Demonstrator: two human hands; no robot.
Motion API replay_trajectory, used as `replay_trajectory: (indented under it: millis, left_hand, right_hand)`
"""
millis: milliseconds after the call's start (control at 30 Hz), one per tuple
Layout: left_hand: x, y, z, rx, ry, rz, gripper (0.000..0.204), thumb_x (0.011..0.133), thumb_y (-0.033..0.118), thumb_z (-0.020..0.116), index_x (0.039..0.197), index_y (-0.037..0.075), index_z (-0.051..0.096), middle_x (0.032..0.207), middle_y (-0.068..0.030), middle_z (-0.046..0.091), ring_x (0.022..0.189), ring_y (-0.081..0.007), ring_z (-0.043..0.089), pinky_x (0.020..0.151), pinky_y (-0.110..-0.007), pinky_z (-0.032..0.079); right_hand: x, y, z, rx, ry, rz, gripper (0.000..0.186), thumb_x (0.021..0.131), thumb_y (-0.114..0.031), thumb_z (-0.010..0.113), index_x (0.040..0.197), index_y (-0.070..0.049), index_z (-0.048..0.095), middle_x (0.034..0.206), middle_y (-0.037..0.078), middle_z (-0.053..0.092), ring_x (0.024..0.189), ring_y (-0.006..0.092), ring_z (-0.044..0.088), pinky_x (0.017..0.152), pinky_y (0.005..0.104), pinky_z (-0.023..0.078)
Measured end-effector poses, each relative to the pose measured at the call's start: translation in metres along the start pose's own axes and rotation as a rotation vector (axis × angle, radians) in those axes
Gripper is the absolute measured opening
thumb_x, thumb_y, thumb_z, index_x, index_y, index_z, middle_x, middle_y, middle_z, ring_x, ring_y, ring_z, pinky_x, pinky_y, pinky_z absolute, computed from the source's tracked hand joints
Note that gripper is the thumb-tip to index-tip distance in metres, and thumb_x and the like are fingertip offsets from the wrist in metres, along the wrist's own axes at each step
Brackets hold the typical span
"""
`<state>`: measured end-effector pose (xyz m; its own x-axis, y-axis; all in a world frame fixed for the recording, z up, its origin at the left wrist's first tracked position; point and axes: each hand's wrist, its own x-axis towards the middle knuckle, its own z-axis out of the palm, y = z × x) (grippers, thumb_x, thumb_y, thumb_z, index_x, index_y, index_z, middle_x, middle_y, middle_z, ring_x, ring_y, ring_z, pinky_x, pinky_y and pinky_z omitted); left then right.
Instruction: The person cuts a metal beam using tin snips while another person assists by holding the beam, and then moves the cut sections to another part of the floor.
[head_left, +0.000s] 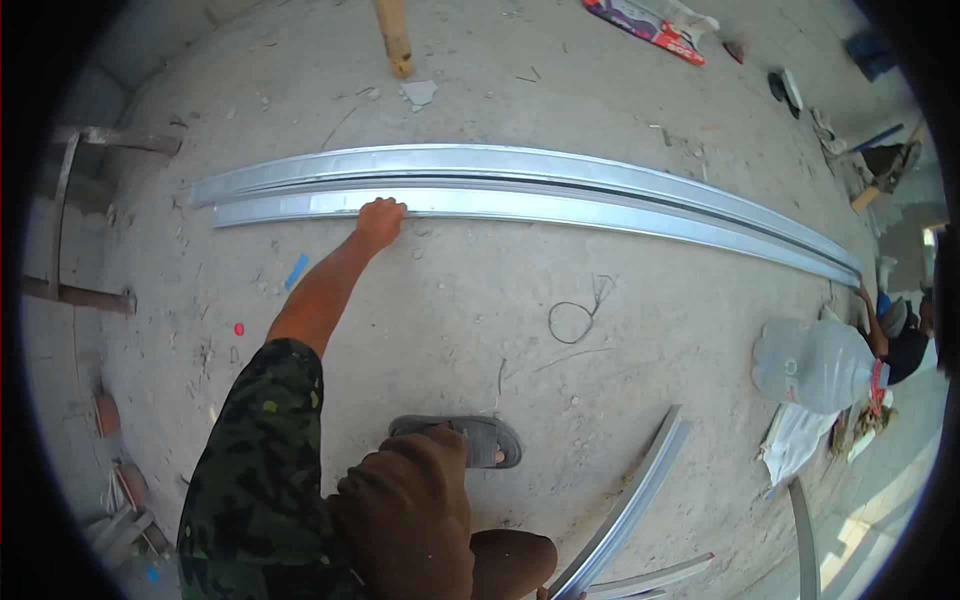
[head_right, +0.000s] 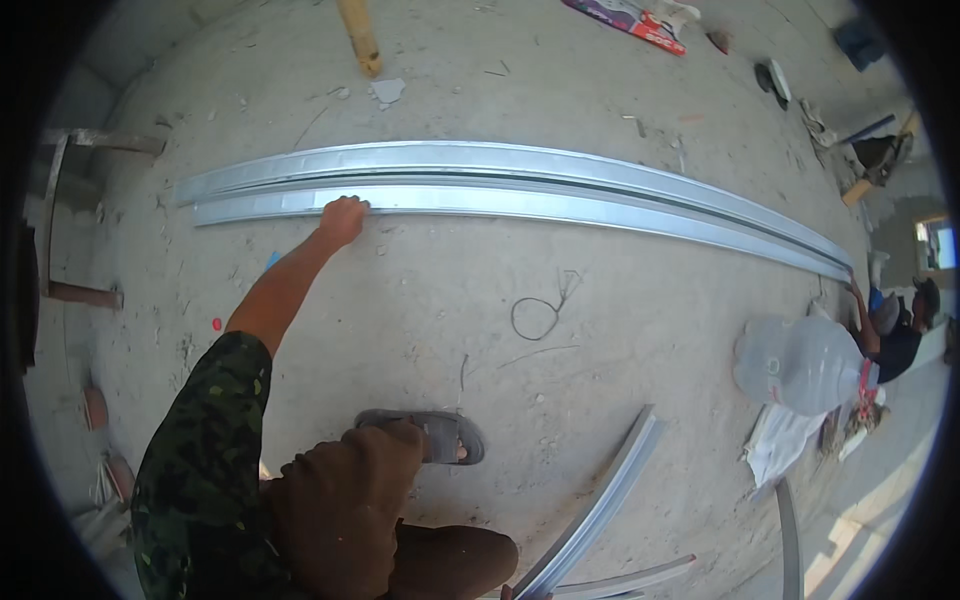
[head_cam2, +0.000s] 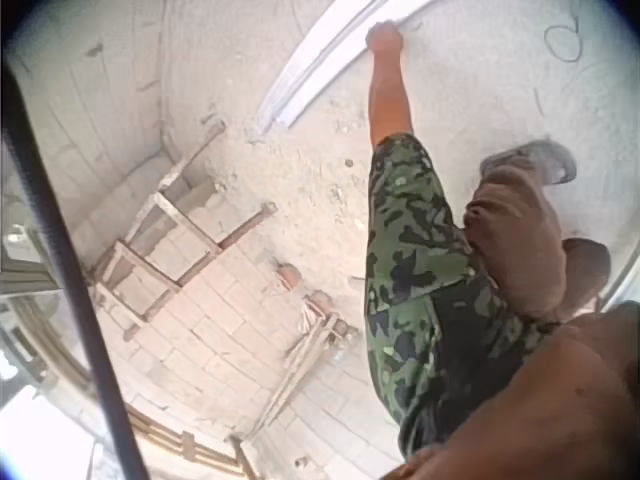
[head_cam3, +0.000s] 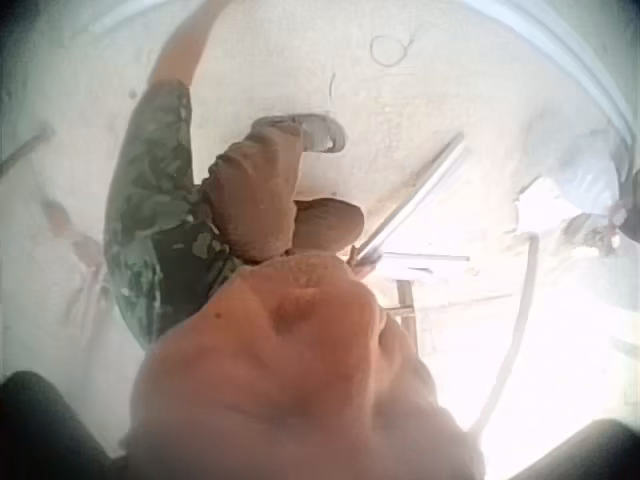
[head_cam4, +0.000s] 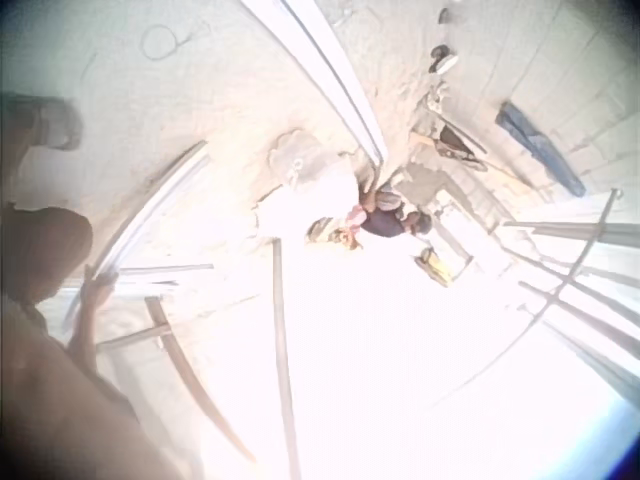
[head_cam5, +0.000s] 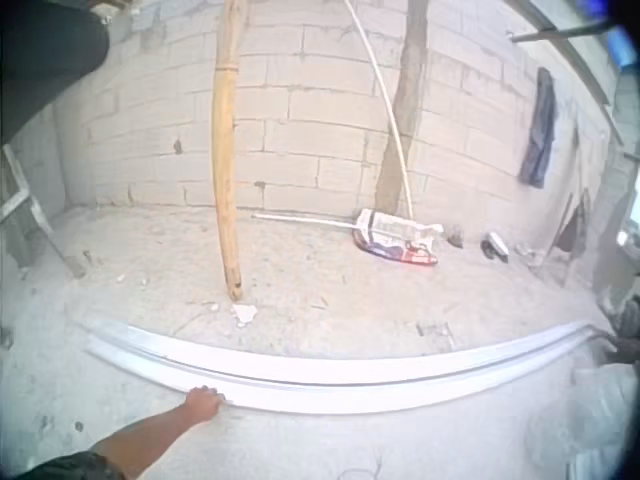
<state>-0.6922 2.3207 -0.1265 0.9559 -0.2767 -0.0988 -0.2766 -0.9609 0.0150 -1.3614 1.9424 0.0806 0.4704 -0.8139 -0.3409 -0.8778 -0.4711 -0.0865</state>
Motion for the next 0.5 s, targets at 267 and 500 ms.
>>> replay_trajectory:
  millis: [267,500]
  left_hand:
    - [-0.015,-0.022,0.01,0.025,0.106,0.088,0.011,0.081,0.007,0.055,0.086,0.007,0.065,0.083,-0.0146,0.062,0.078,-0.0323,0.065,0.069,-0.044,0.053]
    - [-0.022,-0.028,0.014,0.049,0.083,0.067,0.009,0.079,0.006,0.056,0.083,0.006,0.064,0.082,-0.0149,0.062,0.077,-0.0333,0.064,0.067,-0.044,0.053]
  right_hand:
    - [-0.002,0.025,0.023,0.144,0.008,0.119,0.097,0.073,-0.051,0.074,0.14,0.005,0.031,0.133,0.027,0.047,0.124,0.0428,0.041,0.105,0.048,0.03]
    - [-0.013,0.012,0.019,0.044,-0.075,0.159,0.103,0.073,-0.057,0.071,0.142,0.005,0.027,0.138,0.03,0.04,0.125,0.047,0.037,0.105,0.0495,0.03]
